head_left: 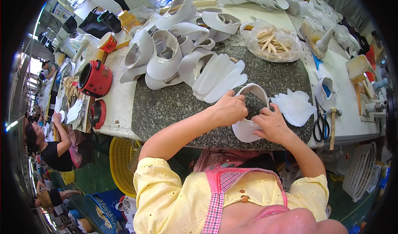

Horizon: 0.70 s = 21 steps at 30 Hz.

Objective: The person handles white shoe components, aligning edges and applying adhesive with a brush. The person fits a heel counter into the upper, uses a hammer to secure parts, and smooths the material by hand.

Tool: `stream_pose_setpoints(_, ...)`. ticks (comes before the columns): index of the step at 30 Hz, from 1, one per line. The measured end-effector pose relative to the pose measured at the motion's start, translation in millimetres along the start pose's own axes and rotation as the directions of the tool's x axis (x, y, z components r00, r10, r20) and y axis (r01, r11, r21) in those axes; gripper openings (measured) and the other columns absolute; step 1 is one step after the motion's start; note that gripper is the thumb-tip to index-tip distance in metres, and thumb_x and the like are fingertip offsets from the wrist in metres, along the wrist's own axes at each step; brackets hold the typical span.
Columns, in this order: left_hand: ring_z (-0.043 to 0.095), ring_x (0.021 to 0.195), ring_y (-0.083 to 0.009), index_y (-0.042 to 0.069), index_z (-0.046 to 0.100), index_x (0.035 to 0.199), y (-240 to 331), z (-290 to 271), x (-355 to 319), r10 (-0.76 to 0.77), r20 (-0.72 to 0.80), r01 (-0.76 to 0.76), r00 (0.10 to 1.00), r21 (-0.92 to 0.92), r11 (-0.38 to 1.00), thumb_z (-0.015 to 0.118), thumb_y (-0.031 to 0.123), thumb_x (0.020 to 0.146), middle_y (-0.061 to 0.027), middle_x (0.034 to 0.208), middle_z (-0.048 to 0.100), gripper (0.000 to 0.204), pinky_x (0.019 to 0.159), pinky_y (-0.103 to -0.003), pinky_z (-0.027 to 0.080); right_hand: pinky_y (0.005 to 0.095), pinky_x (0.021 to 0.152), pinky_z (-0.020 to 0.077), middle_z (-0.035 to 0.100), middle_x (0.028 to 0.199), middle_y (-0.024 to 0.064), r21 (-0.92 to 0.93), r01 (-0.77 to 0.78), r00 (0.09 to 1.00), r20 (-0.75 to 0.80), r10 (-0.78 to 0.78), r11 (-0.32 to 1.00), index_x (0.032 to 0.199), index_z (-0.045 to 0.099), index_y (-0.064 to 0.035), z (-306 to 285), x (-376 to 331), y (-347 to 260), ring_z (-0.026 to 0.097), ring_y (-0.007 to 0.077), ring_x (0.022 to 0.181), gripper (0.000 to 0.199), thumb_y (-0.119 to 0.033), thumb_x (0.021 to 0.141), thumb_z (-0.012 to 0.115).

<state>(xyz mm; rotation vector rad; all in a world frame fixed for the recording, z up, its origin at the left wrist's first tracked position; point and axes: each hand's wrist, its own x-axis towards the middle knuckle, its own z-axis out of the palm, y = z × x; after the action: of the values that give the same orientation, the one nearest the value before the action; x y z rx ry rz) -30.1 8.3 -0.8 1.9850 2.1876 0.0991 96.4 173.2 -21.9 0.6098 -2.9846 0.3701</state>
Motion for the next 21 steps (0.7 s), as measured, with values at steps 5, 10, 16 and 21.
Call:
stream_pose_setpoints(5,0.051,0.086,-0.0138,0.016,0.064,0.068,-2,6,0,-0.002,-0.012,0.002,1.0,-0.002,1.0,0.063,0.017,0.066,0.0033,0.072,0.061,0.002,0.071,-0.036,0.034,0.0473,0.088,0.0295,0.055,0.077,0.0003,0.006,-0.001,1.0,0.009,0.001,1.0,0.087,0.055,-0.0127,1,-1,0,0.049,0.0175,0.088,0.034,-0.027,0.061,0.071)
stream_pose_setpoints(10,0.051,0.085,-0.0133,0.017,0.064,0.068,-2,10,-1,0.002,-0.021,-0.002,1.0,-0.024,1.0,0.063,0.016,0.065,0.0043,0.072,0.061,0.003,0.07,-0.035,0.034,0.045,0.087,0.0316,0.053,0.076,0.0017,0.022,0.006,1.0,0.022,-0.006,1.0,0.086,0.055,-0.0123,2,-2,-1,0.049,0.0183,0.087,0.033,-0.027,0.061,0.071)
stream_pose_setpoints(16,0.05,0.086,-0.0132,0.018,0.064,0.068,0,11,-2,0.006,-0.019,-0.007,1.0,-0.047,0.999,0.063,0.015,0.065,0.0043,0.072,0.061,0.004,0.07,-0.035,0.034,0.0449,0.088,0.0311,0.054,0.076,0.0012,0.024,-0.003,1.0,0.022,0.002,1.0,0.087,0.055,-0.0125,3,-4,-2,0.049,0.0179,0.087,0.033,-0.027,0.061,0.071)
stream_pose_setpoints(21,0.051,0.086,-0.014,0.017,0.064,0.069,0,11,-2,0.003,-0.009,-0.003,1.0,-0.054,0.999,0.064,0.019,0.067,0.0035,0.072,0.061,0.003,0.071,-0.036,0.035,0.0495,0.09,0.0272,0.055,0.078,-0.0012,-0.009,-0.015,1.0,0.021,0.015,1.0,0.089,0.055,-0.0136,4,-5,-4,0.049,0.016,0.088,0.034,-0.028,0.062,0.07)
